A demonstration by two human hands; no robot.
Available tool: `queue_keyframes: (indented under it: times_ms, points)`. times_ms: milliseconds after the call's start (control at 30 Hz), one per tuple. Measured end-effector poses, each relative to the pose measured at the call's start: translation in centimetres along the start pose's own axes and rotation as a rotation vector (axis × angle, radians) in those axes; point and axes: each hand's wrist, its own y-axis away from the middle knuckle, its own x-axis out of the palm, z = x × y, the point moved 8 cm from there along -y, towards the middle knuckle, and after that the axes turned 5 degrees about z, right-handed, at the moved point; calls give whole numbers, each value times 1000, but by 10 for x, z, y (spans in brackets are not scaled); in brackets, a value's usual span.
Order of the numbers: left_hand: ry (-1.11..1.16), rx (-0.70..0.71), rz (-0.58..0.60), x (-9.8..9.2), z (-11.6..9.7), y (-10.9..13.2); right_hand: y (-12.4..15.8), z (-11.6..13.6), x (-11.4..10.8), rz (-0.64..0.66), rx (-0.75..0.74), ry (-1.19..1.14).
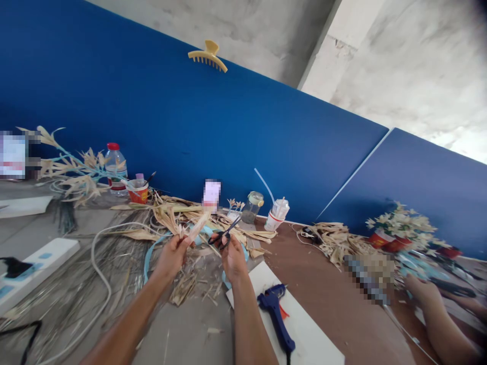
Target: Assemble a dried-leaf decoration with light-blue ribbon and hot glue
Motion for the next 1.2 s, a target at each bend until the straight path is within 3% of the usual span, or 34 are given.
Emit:
queue_keyframes:
  times_ms: [200, 400, 533, 633, 933, 1200]
  points:
    - [122, -57, -41, -2, 4, -1, 4, 2, 8, 40, -9, 52]
    - [189, -30, -61, -7, 5, -2, 15, 8, 25, 209, 91, 297]
    - [247, -13, -120, -11, 2, 0, 15, 11, 22, 161, 104, 368]
    - [273, -1, -146, -13, -3, 2, 16, 6, 26, 195, 156, 344]
    - [272, -77, 16, 5, 1, 3, 13, 1, 26, 134, 116, 269]
    - [269, -53, 11, -1, 6, -1, 11, -1, 18, 101, 113, 251]
